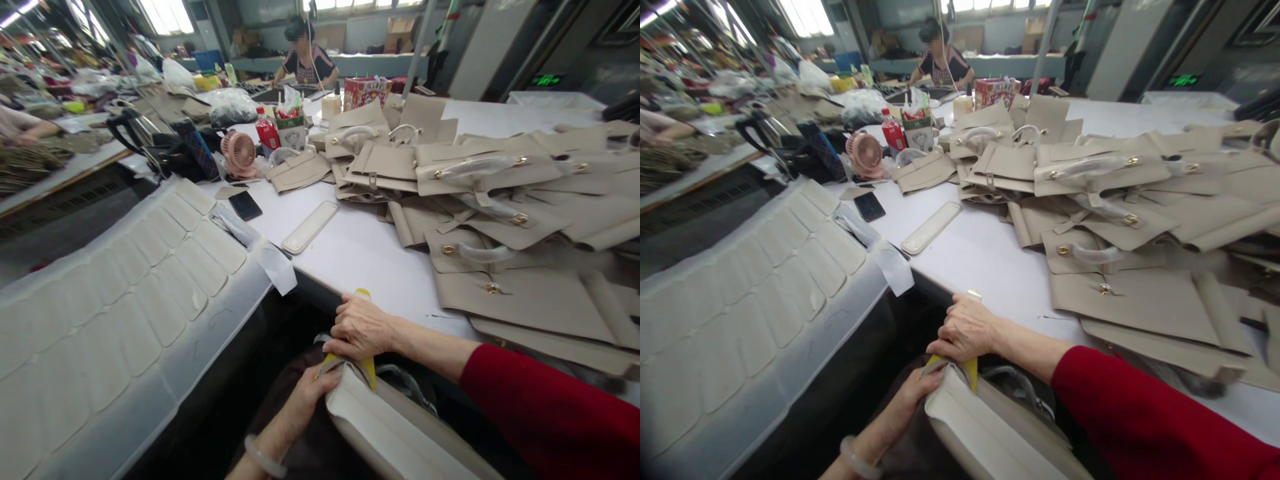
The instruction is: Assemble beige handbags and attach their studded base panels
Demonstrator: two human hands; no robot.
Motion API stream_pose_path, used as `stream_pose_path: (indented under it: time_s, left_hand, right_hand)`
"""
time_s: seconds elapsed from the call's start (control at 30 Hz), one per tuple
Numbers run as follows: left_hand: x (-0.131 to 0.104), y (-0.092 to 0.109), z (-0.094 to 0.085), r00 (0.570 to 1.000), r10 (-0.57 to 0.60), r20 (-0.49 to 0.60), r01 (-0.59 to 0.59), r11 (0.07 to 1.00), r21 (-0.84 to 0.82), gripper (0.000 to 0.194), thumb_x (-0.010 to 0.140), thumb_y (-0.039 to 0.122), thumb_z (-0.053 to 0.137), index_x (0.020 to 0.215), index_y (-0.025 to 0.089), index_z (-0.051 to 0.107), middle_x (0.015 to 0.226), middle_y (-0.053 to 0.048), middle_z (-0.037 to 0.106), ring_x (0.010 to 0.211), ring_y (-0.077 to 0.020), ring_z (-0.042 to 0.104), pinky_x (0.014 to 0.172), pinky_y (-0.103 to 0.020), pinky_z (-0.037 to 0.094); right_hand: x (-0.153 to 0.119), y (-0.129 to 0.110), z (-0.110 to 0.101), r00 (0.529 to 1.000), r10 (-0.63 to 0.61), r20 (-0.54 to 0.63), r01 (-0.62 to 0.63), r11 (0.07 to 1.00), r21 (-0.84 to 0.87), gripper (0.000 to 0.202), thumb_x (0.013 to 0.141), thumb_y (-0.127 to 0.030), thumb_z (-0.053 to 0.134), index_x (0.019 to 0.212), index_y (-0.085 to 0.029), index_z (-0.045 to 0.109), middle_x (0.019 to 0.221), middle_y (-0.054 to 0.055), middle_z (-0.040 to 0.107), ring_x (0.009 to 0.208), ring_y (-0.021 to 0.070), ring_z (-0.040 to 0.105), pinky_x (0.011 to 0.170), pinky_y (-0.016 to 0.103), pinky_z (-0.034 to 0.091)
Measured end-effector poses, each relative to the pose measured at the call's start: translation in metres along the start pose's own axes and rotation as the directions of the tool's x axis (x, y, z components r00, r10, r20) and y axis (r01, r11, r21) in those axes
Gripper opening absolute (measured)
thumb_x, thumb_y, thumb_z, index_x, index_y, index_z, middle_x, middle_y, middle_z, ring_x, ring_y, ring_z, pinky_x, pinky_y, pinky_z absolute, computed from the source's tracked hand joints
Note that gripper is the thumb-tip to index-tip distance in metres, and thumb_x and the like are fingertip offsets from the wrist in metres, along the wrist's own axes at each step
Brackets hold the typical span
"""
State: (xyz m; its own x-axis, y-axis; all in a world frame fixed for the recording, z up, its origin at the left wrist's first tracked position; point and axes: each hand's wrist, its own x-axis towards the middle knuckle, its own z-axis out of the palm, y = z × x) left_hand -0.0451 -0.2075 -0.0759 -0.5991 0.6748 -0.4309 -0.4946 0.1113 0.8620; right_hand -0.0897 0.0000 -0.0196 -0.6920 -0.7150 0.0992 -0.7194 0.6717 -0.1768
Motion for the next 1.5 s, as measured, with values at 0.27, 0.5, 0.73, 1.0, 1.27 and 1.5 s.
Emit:
stream_pose_path:
  time_s: [0.27, 0.5, 0.73, 1.0, 1.27, 1.5]
  left_hand:
    - [0.0, -0.005, -0.002, 1.0, 0.018, -0.018, -0.017, 0.999, 0.032, 0.034, 0.085, 0.047, 0.062, 0.087, 0.014, 0.067, 0.08, -0.002, 0.058, 0.077, -0.0167, 0.046, 0.071, -0.028, 0.035]
    - [-0.005, 0.004, -0.001, 0.979, 0.165, -0.121, -0.145, 0.977, 0.157, 0.044, 0.085, 0.04, 0.066, 0.124, 0.02, 0.064, 0.11, -0.005, 0.067, 0.102, -0.0248, 0.056, 0.088, -0.029, 0.044]
    - [-0.012, 0.008, 0.0, 0.972, 0.174, -0.155, -0.12, 0.943, 0.31, 0.043, 0.088, 0.045, 0.062, 0.12, 0.016, 0.067, 0.108, -0.005, 0.07, 0.097, -0.0244, 0.06, 0.082, -0.028, 0.046]
    - [-0.021, 0.03, 0.007, 0.958, 0.27, -0.092, -0.13, 0.699, 0.704, 0.034, 0.095, 0.039, 0.052, 0.124, 0.028, 0.066, 0.125, -0.002, 0.069, 0.117, -0.0251, 0.06, 0.121, -0.051, 0.016]
    - [-0.023, 0.031, 0.007, 0.975, 0.218, -0.035, -0.129, 0.691, 0.711, 0.038, 0.094, 0.041, 0.052, 0.131, 0.037, 0.062, 0.135, 0.001, 0.063, 0.136, -0.0299, 0.046, 0.12, -0.061, 0.003]
    - [0.001, 0.028, 0.002, 0.996, 0.085, 0.0, -0.085, 0.986, 0.142, 0.06, 0.094, 0.062, 0.041, 0.116, 0.016, 0.073, 0.117, -0.01, 0.073, 0.117, -0.0312, 0.062, 0.106, -0.044, 0.042]
  right_hand:
    - [-0.002, -0.002, 0.003, 1.0, 0.005, 0.019, -0.005, 1.0, 0.001, 0.058, 0.101, -0.052, 0.038, 0.063, -0.02, 0.069, 0.057, 0.004, 0.068, 0.059, 0.0149, 0.056, 0.068, 0.034, 0.026]
    - [-0.005, -0.005, 0.006, 1.0, -0.004, -0.004, 0.004, 1.0, -0.007, 0.057, 0.102, -0.047, 0.035, 0.063, -0.02, 0.066, 0.057, 0.004, 0.068, 0.057, 0.0146, 0.055, 0.066, 0.036, 0.022]
    - [-0.007, -0.009, 0.007, 0.999, 0.039, 0.007, -0.038, 0.998, -0.056, 0.059, 0.103, -0.045, 0.03, 0.063, -0.019, 0.065, 0.059, 0.005, 0.069, 0.057, 0.0154, 0.055, 0.064, 0.036, 0.018]
    - [-0.017, -0.019, 0.003, 0.996, 0.084, 0.019, -0.082, 0.994, -0.066, 0.058, 0.103, -0.041, 0.03, 0.063, -0.019, 0.064, 0.059, 0.005, 0.069, 0.054, 0.0161, 0.054, 0.063, 0.037, 0.015]
    - [-0.039, -0.053, 0.004, 0.946, 0.323, 0.019, -0.323, 0.946, -0.019, 0.059, 0.105, -0.038, 0.027, 0.064, -0.018, 0.065, 0.061, 0.007, 0.07, 0.053, 0.0152, 0.053, 0.064, 0.036, 0.015]
    - [-0.057, -0.069, 0.0, 0.88, 0.472, 0.047, -0.474, 0.88, 0.038, 0.06, 0.105, -0.041, 0.029, 0.064, -0.018, 0.066, 0.063, 0.006, 0.07, 0.055, 0.0129, 0.054, 0.065, 0.035, 0.018]
